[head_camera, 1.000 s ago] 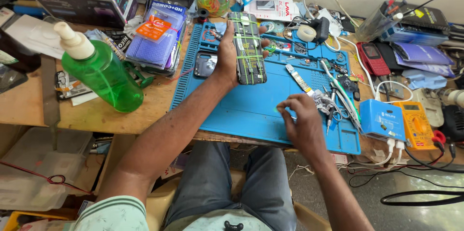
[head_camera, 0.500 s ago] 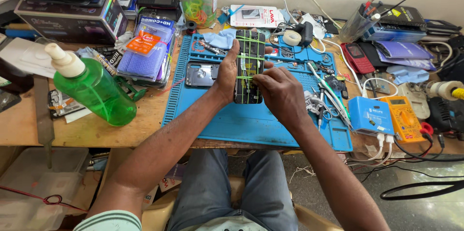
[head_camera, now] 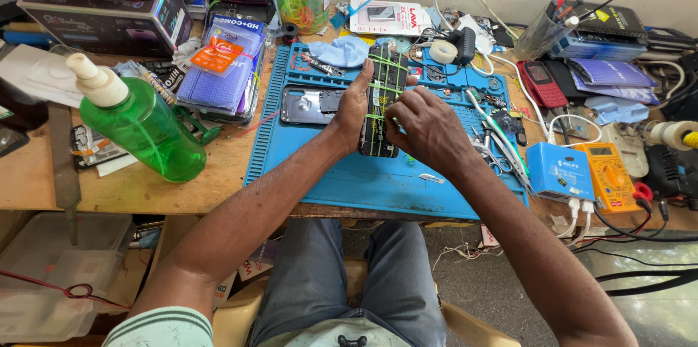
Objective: The person disassembles a smartphone, removes the battery, and uses a rubber band to secure the back cover. They then connect a charging cable to test the device and use a precision screwdriver to adjust internal components.
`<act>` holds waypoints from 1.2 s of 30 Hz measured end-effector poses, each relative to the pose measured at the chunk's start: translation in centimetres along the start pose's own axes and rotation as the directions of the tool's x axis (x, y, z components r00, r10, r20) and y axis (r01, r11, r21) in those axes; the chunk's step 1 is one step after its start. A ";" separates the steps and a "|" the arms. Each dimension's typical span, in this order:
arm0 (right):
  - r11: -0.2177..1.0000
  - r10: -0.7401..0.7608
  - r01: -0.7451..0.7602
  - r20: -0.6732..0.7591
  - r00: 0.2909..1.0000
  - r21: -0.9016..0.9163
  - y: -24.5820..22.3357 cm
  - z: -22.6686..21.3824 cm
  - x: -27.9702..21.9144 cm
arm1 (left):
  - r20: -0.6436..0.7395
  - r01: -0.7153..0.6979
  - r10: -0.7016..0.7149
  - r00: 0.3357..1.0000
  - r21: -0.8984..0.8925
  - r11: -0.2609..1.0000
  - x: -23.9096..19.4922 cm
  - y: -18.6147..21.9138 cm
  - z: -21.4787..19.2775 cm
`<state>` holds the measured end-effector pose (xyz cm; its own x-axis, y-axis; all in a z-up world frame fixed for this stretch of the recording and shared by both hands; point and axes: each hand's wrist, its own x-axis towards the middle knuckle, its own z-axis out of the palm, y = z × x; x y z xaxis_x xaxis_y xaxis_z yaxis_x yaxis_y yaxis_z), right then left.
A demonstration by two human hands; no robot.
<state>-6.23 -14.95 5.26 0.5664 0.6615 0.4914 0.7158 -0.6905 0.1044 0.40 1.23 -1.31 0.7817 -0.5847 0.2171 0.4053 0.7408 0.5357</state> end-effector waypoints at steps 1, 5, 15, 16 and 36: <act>0.999 0.006 -0.005 -0.025 1.000 0.047 0.0 -0.1 -0.1 | -0.023 -0.013 0.014 1.000 0.020 1.000 0.0 0.0 0.1; 0.997 -0.019 0.028 -0.116 0.993 0.072 -0.5 -0.2 -0.5 | 0.018 -0.011 0.011 1.000 0.047 0.999 0.0 0.1 0.3; 0.999 0.034 -0.034 -0.038 0.999 0.002 -0.4 0.3 0.0 | 0.001 -0.046 0.046 0.999 0.014 0.999 0.4 -0.5 -0.1; 0.997 0.038 -0.033 -0.069 0.997 0.065 -0.3 0.2 0.0 | -0.049 -0.033 0.034 0.998 0.023 0.999 0.5 -0.6 -0.2; 0.829 0.207 -0.204 0.053 0.977 0.521 0.9 -0.3 -0.7 | 0.017 0.008 -0.008 1.000 0.027 1.000 0.4 -1.1 -1.1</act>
<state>-6.13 -16.16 5.27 0.7233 0.5186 0.4559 0.6904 -0.5548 -0.4642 0.79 0.49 -2.71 0.7702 -0.5961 0.2268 0.3982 0.7272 0.5591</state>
